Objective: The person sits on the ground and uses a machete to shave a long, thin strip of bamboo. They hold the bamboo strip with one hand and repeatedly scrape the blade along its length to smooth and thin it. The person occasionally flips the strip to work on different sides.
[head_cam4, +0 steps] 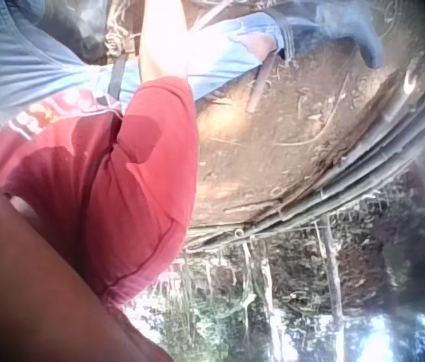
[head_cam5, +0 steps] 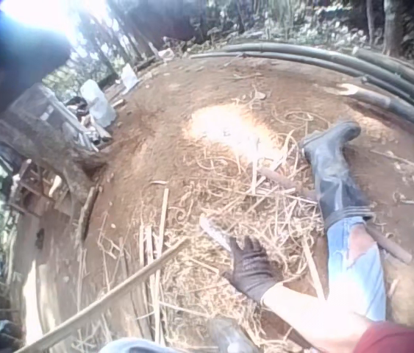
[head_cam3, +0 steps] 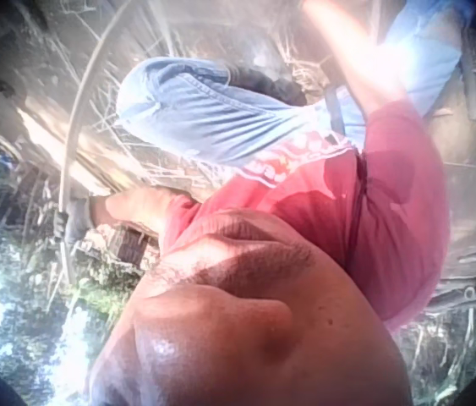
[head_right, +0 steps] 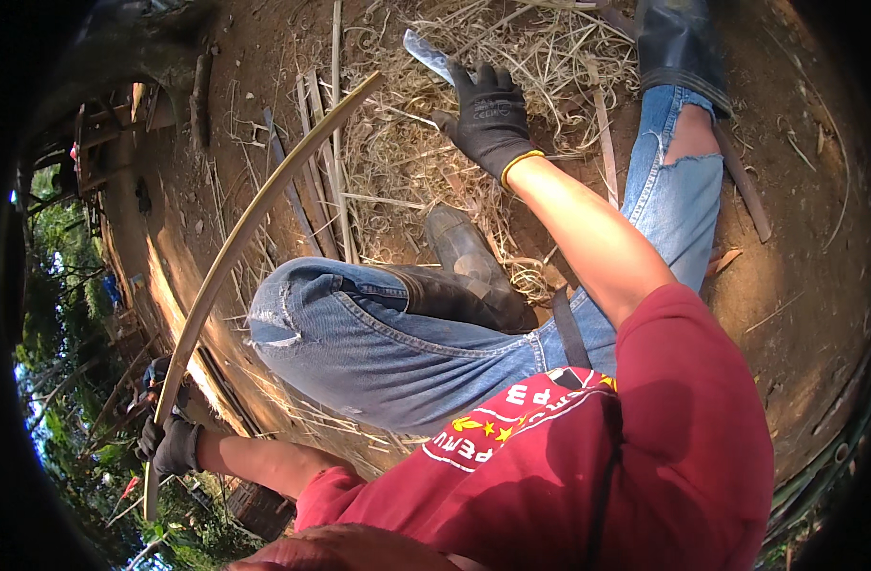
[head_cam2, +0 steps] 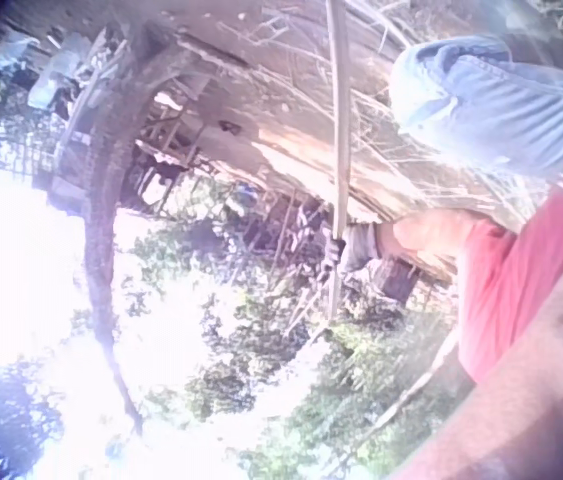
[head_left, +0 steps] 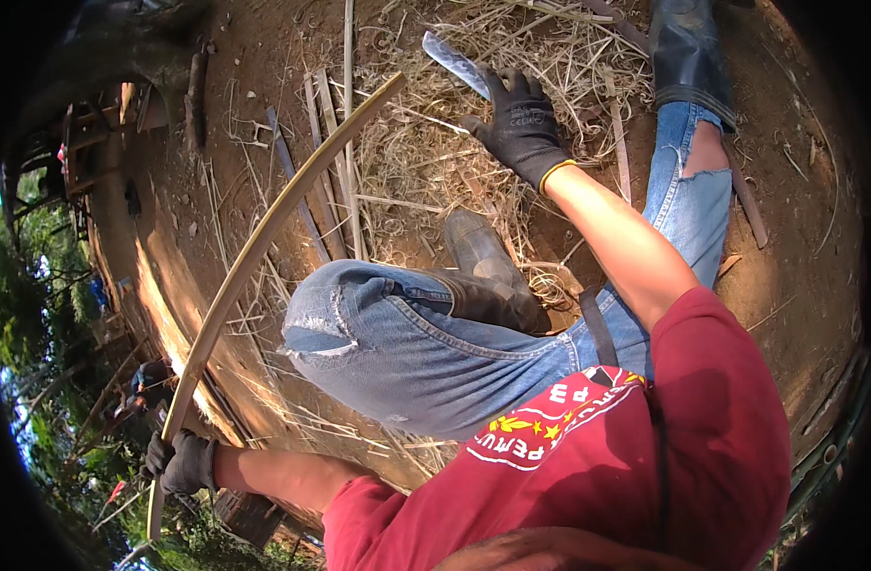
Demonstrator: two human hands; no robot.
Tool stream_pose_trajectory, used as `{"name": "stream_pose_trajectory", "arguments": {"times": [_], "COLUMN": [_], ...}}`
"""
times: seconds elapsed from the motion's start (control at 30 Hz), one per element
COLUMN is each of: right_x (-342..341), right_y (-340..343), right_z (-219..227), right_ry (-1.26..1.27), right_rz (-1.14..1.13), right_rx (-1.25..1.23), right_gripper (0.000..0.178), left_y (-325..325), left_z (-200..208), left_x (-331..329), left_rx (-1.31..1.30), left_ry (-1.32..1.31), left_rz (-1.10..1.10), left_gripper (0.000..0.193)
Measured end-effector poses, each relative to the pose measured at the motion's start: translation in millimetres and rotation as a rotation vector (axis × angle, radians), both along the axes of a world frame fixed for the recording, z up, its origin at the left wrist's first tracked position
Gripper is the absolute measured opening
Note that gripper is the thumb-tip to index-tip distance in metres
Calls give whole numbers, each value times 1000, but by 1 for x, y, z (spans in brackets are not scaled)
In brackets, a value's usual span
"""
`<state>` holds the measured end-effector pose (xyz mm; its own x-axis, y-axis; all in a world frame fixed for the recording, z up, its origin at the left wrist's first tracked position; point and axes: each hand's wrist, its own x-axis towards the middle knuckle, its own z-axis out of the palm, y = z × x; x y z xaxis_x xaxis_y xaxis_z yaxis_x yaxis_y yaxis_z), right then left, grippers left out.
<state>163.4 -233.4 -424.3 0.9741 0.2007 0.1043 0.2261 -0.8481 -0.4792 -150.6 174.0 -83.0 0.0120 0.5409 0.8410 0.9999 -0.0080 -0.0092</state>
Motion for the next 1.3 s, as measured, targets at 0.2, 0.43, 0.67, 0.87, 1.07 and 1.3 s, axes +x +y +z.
{"name": "stream_pose_trajectory", "arguments": {"times": [0.2, 0.43, 0.67, 0.87, 1.07, 1.3], "right_x": [45, 100, 43, -9, -38, -74], "right_y": [5, -87, -146, -193, -181, -145], "right_z": [89, 115, 163, 198, 182, 172], "right_ry": [-297, 518, 168, 633, 654, 634], "right_rz": [280, 322, 531, 359, 77, 48], "right_rx": [240, 676, 1092, 768, 885, 1112], "right_gripper": [76, 32, 31, 18, 21, 21], "left_y": [32, 52, 212, 105, -13, -103], "left_z": [4, -27, -61, -74, -68, -49], "left_x": [-55, -54, -4, 78, 151, 196], "left_rx": [-108, -377, -776, -486, -1639, -1928], "left_ry": [-58, -146, -1008, -347, -2153, -1983], "left_rz": [-501, -635, -1247, -1229, -1720, -2158], "left_gripper": [20, 22, 13, 20, 44, 29]}}
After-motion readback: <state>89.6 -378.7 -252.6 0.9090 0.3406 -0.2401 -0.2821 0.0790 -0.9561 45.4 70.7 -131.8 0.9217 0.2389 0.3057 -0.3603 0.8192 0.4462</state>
